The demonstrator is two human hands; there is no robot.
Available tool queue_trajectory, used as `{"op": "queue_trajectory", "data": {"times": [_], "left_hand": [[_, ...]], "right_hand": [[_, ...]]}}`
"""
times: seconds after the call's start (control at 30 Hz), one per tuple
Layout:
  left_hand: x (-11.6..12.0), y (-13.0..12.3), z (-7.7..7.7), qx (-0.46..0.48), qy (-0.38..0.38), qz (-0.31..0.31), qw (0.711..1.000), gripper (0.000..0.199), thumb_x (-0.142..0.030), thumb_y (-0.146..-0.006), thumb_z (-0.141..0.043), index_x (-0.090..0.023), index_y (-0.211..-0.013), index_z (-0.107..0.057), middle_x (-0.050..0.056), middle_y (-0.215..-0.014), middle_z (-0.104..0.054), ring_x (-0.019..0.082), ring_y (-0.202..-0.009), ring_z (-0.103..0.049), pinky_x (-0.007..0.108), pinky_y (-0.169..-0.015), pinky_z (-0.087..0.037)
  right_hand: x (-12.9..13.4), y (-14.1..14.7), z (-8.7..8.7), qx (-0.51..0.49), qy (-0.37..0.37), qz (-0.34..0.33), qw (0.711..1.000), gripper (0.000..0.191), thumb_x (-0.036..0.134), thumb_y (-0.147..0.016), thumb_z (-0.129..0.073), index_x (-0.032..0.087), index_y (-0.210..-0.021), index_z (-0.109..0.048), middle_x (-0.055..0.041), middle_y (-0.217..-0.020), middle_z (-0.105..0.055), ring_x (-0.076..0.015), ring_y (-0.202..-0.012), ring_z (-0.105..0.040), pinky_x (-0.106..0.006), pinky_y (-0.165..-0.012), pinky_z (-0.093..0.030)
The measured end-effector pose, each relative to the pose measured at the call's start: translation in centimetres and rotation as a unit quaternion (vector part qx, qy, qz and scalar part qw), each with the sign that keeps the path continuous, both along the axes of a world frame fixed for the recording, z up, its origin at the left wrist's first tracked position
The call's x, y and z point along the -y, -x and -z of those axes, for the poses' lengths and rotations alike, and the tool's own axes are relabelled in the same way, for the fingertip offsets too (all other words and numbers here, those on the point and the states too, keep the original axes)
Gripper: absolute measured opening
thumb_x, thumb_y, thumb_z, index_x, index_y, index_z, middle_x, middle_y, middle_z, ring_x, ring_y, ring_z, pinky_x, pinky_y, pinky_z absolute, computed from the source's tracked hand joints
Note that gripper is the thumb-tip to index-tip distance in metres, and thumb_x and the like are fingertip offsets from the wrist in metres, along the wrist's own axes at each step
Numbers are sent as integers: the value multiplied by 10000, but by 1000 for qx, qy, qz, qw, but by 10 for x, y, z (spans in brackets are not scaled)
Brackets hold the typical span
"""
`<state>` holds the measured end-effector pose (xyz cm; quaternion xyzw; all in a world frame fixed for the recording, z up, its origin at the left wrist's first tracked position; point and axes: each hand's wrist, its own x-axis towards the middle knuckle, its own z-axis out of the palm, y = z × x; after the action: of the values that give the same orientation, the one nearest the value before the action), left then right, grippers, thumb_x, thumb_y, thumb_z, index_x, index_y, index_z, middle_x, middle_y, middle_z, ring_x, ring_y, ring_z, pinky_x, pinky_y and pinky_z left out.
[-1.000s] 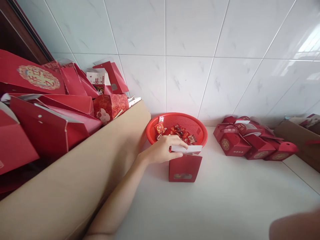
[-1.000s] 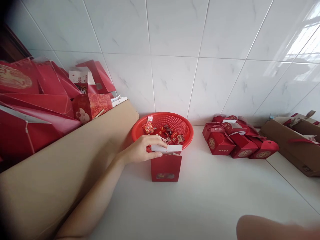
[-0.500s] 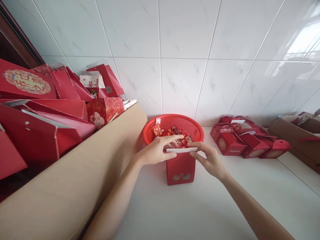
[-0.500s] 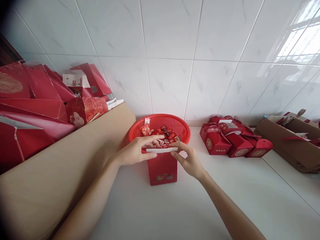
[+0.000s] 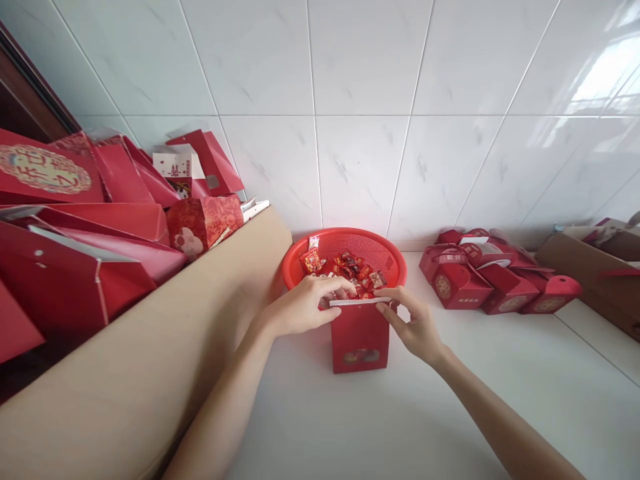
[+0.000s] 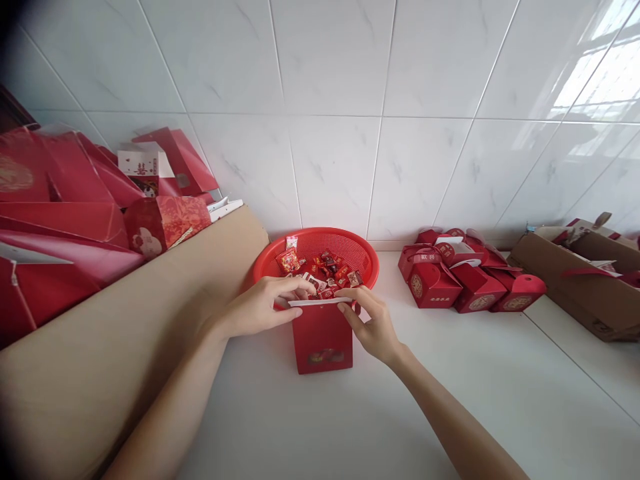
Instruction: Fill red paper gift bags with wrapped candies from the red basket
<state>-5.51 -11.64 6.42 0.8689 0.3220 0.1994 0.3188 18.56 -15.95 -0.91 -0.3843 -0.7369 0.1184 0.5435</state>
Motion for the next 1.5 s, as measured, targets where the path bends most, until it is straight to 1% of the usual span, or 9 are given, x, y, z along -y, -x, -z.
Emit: {"op": "queue_trajectory", "data": {"times": [0.1, 0.23, 0.4, 0.57, 0.8, 0.93, 1.13, 1.27, 1.5], "left_hand": [[-1, -2, 3, 3, -25, 2, 1000, 360, -193, -862, -565, -263, -1202, -659, 10, -1208, -707, 206, -1078, -670, 301, -895, -559], [-6, -6, 9, -4, -16, 6, 1000, 356, -214, -866, -592, -256, -1214, -654, 25, -1209, -705, 206, -1059, -668, 318, -920, -538], [-7, -8, 10, -13, -21, 23, 999, 206, -212, -875, -614, -233, -1076, -650, 11, -1123, -711, 189, -1012, -659, 302, -889, -514], [-7, -8, 8, -15, -64, 46, 997, 117, -122, -875, -589, -207, -913, -660, -2, -952, -711, 166, -913, -659, 282, -863, -487], [-8, -5, 12, -15, -60, 42, 997, 165, -148, -789, -693, -208, -935, -740, 19, -996, -733, 173, -927, -676, 247, -789, -523], [-7, -5, 11, -13, -70, 35, 997, 176, -187, -857, -641, -219, -981, -763, 24, -1009, -749, 172, -939, -689, 268, -862, -533], [-3, -5, 6, -17, -59, 28, 998, 308, -203, -913, -590, -255, -1191, -712, 28, -1155, -742, 197, -1096, -670, 286, -932, -529], [-1, -6, 6, -20, -59, 22, 998, 301, -210, -911, -589, -249, -1184, -710, 30, -1157, -741, 198, -1078, -675, 300, -948, -523], [-6, -5, 6, -40, -29, 23, 999, 230, -236, -870, -628, -215, -1065, -748, 36, -1071, -736, 188, -971, -678, 265, -840, -530]], "right_hand": [[1, 0, -1, -1, -7, 5, 1000, 151, 210, -957, -583, 266, -1070, -667, -25, -947, -736, -153, -712, -636, -283, -634, -550], [1, 0, 1, 4, -41, 6, 999, 167, 167, -964, -556, 259, -1020, -684, -27, -857, -717, -163, -721, -647, -284, -606, -545], [0, 0, 4, 25, -95, -8, 995, 241, 89, -956, -520, 245, -1012, -694, -57, -895, -726, -181, -802, -681, -316, -687, -575], [2, -2, 6, 38, -87, -24, 995, 188, 148, -926, -611, 235, -1062, -708, -86, -978, -733, -195, -838, -714, -301, -675, -595], [1, -1, 12, 36, -80, -16, 996, 157, 179, -941, -607, 249, -1002, -734, -85, -972, -736, -201, -847, -722, -318, -702, -616], [3, 2, 11, 27, -49, -16, 998, 135, 194, -937, -610, 251, -1010, -709, -76, -942, -734, -197, -825, -707, -316, -669, -603], [4, -1, 4, -36, 60, -22, 997, 177, 297, -897, -674, 245, -1066, -676, -59, -962, -747, -192, -795, -688, -311, -658, -575], [3, -3, -1, -17, 117, -58, 991, 135, 331, -934, -632, 239, -953, -729, -28, -837, -742, -174, -730, -660, -306, -685, -542], [7, -1, -5, 8, 116, -61, 991, 192, 360, -954, -602, 219, -956, -732, -22, -791, -718, -159, -694, -625, -289, -666, -526]]}}
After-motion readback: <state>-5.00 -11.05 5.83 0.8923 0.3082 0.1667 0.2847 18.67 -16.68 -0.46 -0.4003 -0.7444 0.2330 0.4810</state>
